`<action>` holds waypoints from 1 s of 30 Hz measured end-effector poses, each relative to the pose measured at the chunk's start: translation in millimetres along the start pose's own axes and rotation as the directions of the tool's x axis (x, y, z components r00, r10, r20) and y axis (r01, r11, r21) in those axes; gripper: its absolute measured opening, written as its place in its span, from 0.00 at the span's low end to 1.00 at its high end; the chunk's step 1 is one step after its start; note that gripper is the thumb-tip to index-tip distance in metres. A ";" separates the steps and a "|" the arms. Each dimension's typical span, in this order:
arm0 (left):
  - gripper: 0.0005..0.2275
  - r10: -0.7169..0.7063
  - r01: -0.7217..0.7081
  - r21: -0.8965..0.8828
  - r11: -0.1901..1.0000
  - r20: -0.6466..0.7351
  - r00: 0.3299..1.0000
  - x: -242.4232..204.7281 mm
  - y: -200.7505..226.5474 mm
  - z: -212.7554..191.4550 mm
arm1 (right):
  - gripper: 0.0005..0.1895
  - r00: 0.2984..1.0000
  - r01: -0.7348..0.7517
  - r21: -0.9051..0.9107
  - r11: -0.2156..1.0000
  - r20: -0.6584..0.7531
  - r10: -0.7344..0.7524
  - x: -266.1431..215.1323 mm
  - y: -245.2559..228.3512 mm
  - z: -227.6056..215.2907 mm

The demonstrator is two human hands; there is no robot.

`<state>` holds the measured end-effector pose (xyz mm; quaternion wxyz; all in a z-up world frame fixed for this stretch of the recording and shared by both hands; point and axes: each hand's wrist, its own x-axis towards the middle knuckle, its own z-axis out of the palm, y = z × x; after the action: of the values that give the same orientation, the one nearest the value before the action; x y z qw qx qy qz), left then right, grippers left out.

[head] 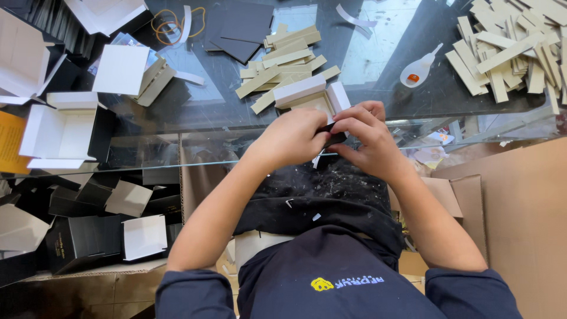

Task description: The person assembles small rectangular boxes by folding white cardboard inserts, inserting beige cardboard dividers, and placing black lids on top. The person repeats this process for multiple boxes on a glass table.

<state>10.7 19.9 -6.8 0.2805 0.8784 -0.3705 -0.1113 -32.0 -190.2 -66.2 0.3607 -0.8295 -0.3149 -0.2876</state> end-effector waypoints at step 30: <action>0.11 0.290 -0.245 0.157 0.957 -0.424 0.858 -5.2 -20.1 21.6 | 0.12 1.000 0.020 -0.059 0.998 -0.003 -0.021 -0.1 7.5 -1.3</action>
<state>10.2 26.2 -36.1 0.3267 0.8331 -0.4204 0.1496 -26.9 -195.3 -68.7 0.3338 -0.8359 -0.3141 -0.3020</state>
